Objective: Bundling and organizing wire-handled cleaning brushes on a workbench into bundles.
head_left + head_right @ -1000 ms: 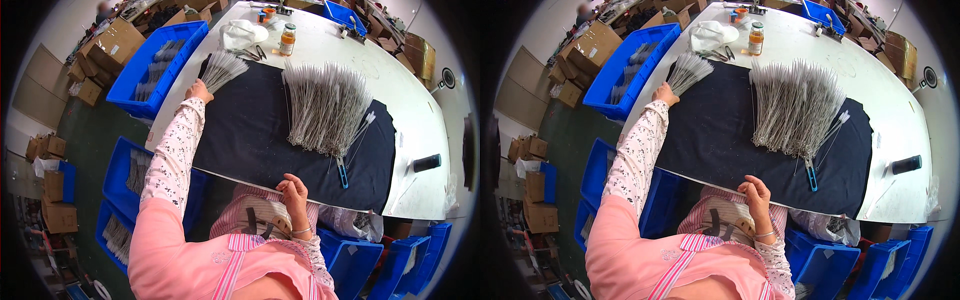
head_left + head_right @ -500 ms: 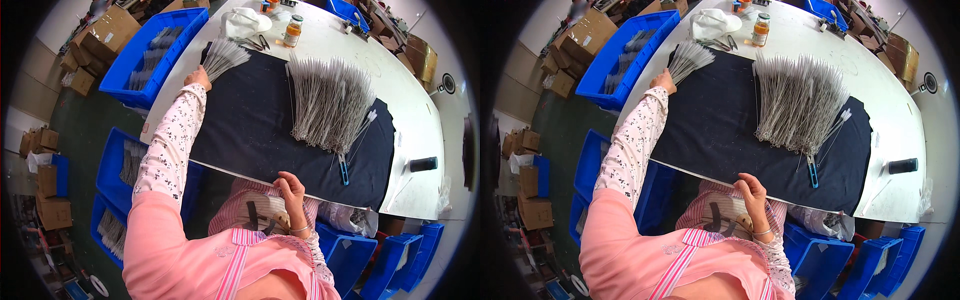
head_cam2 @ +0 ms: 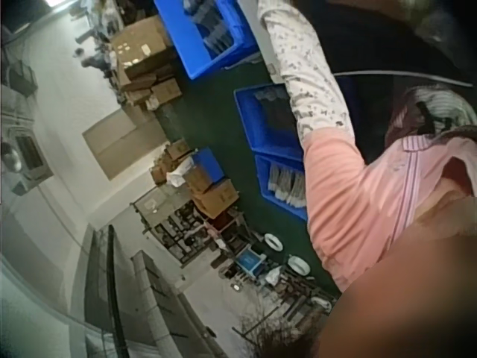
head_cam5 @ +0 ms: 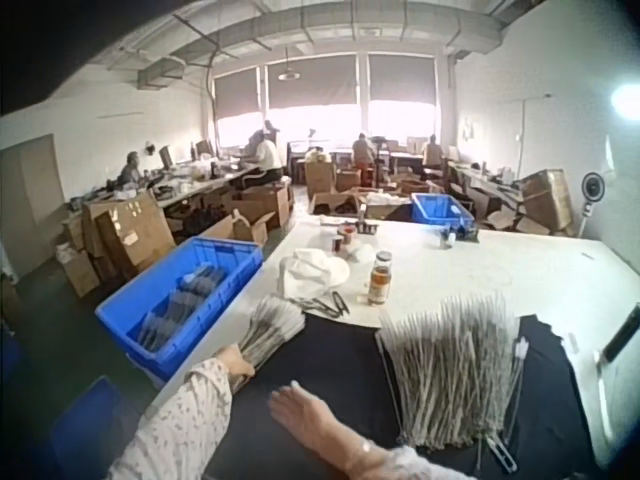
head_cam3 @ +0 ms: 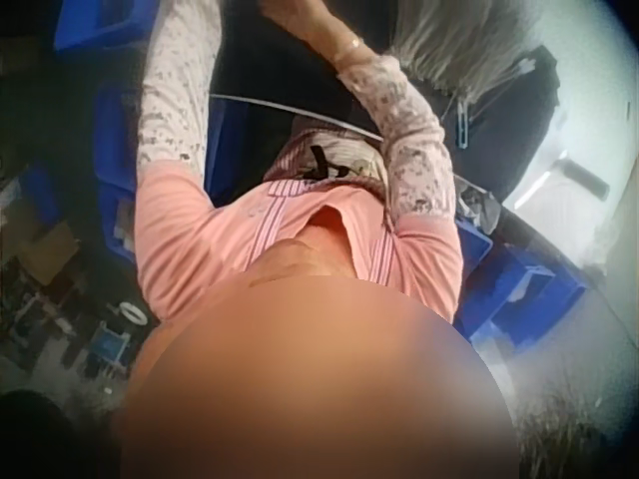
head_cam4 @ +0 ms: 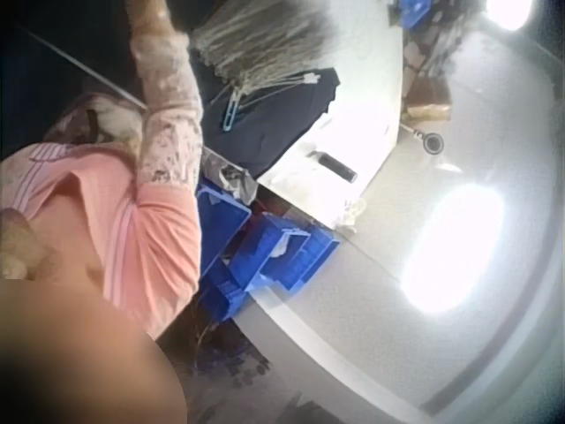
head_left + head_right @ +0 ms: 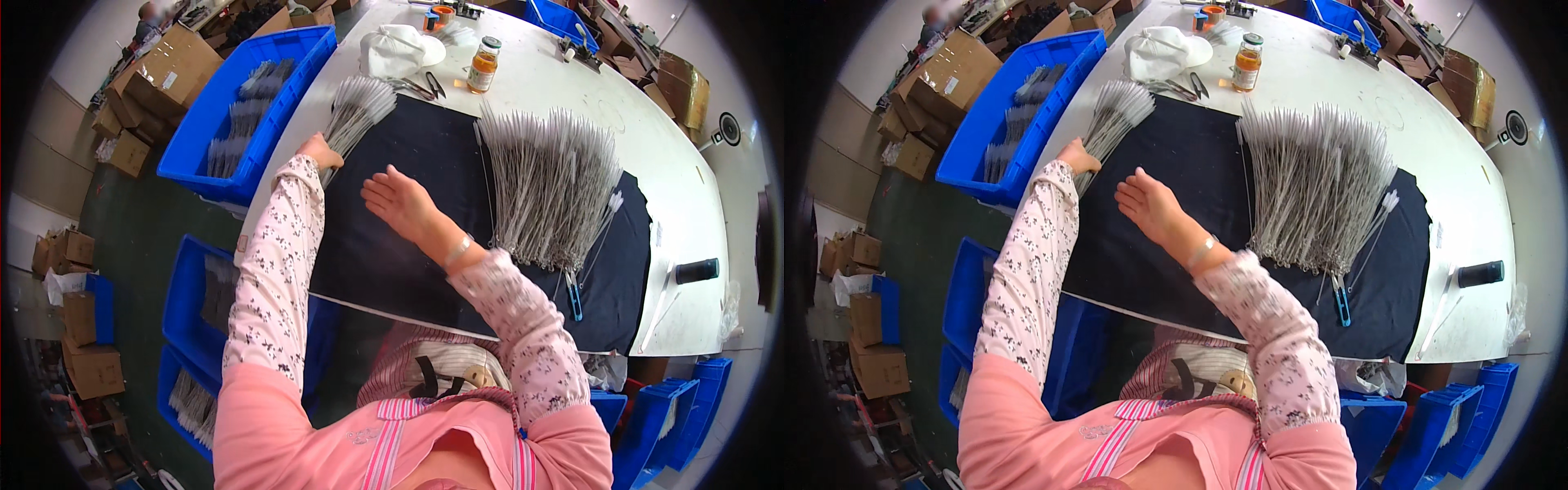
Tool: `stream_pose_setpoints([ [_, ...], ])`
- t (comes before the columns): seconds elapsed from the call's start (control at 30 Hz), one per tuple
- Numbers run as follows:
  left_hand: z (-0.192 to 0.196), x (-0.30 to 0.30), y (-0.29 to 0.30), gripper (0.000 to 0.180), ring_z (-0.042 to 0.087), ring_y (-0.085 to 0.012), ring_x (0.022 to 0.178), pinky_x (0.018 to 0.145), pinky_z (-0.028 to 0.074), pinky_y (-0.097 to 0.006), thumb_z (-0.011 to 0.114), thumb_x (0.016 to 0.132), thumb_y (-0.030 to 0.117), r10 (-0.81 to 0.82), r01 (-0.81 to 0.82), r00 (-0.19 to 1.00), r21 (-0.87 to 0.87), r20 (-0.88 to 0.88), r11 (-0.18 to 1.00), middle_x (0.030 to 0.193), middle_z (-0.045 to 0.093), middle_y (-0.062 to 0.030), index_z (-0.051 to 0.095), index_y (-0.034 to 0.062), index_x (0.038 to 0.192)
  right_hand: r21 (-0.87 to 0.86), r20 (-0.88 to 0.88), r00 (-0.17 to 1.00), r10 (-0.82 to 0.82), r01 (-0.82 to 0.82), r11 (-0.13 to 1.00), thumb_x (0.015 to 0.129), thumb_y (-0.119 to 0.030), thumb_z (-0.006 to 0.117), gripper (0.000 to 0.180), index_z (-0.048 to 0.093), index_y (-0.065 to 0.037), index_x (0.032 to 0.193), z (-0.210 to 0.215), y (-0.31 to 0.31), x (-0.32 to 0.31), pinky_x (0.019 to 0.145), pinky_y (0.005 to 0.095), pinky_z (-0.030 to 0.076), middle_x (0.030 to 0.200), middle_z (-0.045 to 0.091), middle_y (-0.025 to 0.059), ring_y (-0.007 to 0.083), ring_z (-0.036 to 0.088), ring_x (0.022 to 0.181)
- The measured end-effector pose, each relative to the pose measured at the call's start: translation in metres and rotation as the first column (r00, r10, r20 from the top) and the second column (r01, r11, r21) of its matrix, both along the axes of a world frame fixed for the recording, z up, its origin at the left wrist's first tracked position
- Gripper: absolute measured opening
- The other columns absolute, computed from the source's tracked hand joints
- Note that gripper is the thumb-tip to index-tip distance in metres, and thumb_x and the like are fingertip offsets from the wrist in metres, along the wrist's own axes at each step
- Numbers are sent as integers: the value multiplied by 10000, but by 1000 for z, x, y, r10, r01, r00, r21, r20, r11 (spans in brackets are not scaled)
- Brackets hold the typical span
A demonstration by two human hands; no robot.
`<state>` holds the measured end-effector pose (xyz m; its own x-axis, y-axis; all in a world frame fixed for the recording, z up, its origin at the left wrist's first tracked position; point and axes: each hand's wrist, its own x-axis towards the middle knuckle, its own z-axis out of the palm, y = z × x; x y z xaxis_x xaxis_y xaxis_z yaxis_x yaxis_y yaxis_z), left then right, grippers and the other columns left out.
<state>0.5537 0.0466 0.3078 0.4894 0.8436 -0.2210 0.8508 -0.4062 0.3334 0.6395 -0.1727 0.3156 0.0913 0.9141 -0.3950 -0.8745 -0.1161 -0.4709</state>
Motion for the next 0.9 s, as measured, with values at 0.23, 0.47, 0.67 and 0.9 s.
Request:
stream_pose_setpoints([
  [0.23, -13, -5, 19, 603, 611, -298, 963, 849, 477, -335, 759, 501, 178, -2, 27, 986, -145, 166, 989, 993, 637, -211, 586, -49, 1032, -200, -71, 981, -179, 162, 966, 945, -379, 378, 580, 290, 29, 1347, -27, 110, 0, 1094, 415, 188, 1411, 322, 180, 302, 238, 1338],
  [0.47, 1, -32, 12, 526, 599, -169, 847, 757, 487, -299, 693, 557, 57, 98, 192, 850, -478, 517, 857, 928, 643, -107, 581, -32, 1063, -64, 134, 980, 146, -138, 988, 917, -499, 294, 614, 361, -76, 1357, -20, 114, -8, 1087, 492, 35, 1434, 316, 129, 287, 212, 1346],
  [0.67, 18, -44, -3, 593, 588, -185, 852, 763, 473, -298, 686, 584, 32, -15, 182, 846, -262, 532, 948, 960, 616, -85, 515, -14, 1150, -14, 290, 941, 176, -180, 984, 917, -493, 331, 614, 347, -80, 1372, -11, 104, -10, 1087, 469, 41, 1438, 307, 138, 291, 198, 1348],
  [0.9, 77, -55, -34, 814, 563, -332, 1049, 897, 434, -363, 749, 550, 171, -95, 71, 946, 89, 308, 993, 1104, 584, -226, 396, 1, 1263, 300, 134, 988, 69, -107, 948, 932, -453, 380, 576, 398, -35, 1327, 24, 93, -34, 1066, 370, 206, 1358, 422, 131, 235, 333, 1285],
])
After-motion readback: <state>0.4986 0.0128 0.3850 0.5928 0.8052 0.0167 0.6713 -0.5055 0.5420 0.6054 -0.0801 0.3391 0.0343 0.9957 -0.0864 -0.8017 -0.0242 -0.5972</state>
